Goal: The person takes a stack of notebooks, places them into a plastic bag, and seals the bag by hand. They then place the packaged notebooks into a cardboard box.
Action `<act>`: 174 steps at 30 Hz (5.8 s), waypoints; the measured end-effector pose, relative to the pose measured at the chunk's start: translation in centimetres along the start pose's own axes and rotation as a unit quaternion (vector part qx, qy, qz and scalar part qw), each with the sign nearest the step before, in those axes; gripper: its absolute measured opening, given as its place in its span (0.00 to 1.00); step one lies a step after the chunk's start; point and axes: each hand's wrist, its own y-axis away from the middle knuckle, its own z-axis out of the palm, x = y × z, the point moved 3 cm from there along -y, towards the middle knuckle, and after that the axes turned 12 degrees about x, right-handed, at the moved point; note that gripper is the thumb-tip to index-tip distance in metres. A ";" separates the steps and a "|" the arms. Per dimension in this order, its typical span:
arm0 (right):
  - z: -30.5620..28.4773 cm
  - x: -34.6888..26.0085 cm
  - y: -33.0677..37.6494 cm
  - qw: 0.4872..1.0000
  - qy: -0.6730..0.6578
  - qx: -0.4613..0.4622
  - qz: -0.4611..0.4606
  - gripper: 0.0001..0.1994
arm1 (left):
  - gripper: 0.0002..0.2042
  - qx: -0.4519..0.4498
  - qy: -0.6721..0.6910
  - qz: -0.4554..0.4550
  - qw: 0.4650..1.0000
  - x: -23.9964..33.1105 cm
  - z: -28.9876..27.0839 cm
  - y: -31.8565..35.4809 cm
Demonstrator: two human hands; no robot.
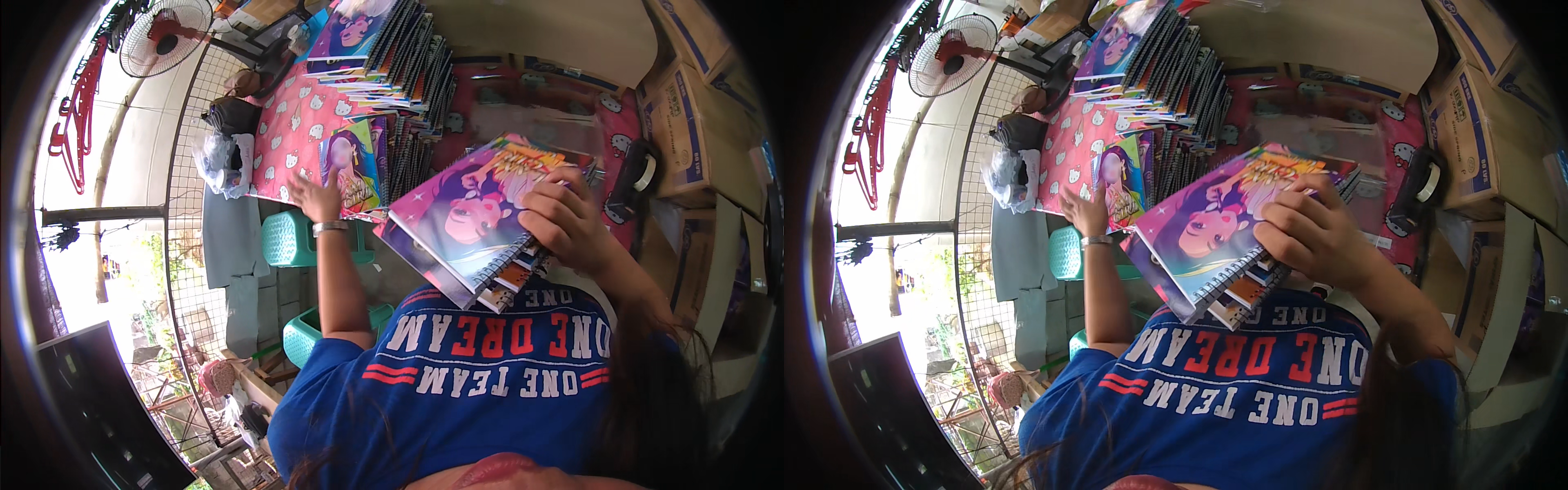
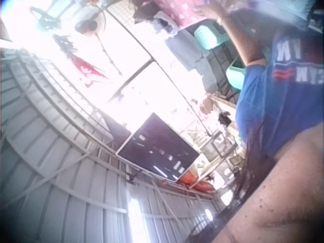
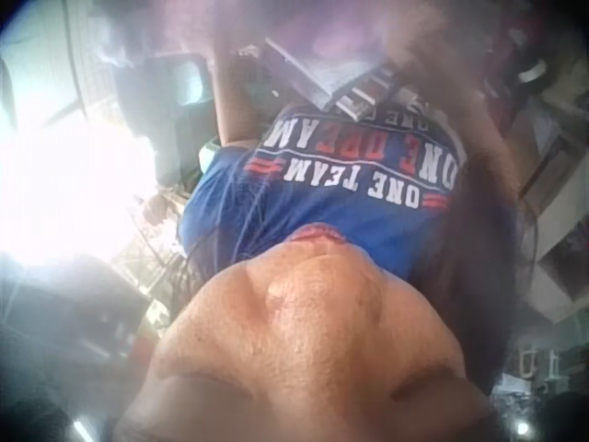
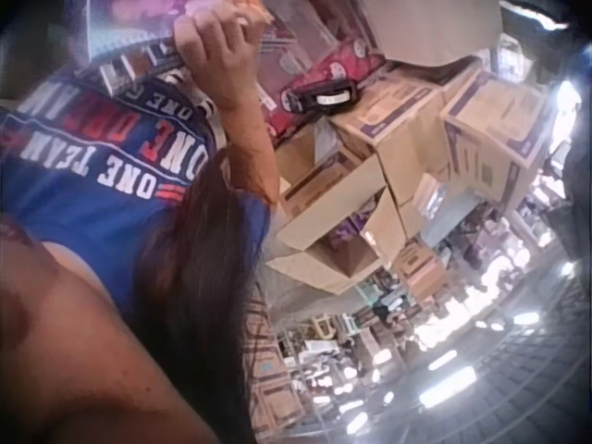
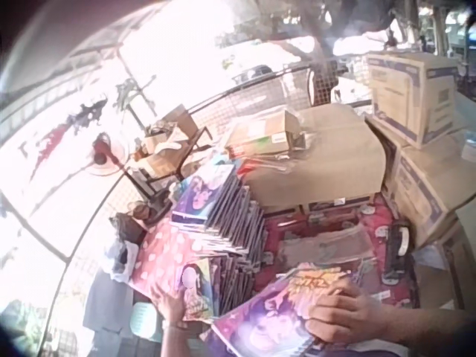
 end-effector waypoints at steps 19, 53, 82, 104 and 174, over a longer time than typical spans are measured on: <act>4.8 3.3 0.4 0.844 -0.278 0.230 0.398 0.25 | 0.11 -0.370 0.764 -0.352 0.394 18.1 -25.2 3.6; 9.3 9.6 25.6 0.731 -0.214 0.143 0.632 0.45 | 0.13 -0.641 0.461 0.060 0.611 24.1 3.2 22.3; 7.2 7.2 14.8 0.849 0.290 -0.173 0.406 0.44 | 0.22 -0.475 0.532 0.359 0.602 21.3 13.4 25.4; 10.3 10.2 23.0 0.833 0.166 0.082 0.522 0.21 | 0.33 -0.644 0.456 -0.150 0.596 34.0 16.5 15.0; -2.7 26.8 22.4 0.687 0.164 -0.461 0.537 0.25 | 0.42 -0.294 0.200 0.507 0.785 32.1 2.1 27.3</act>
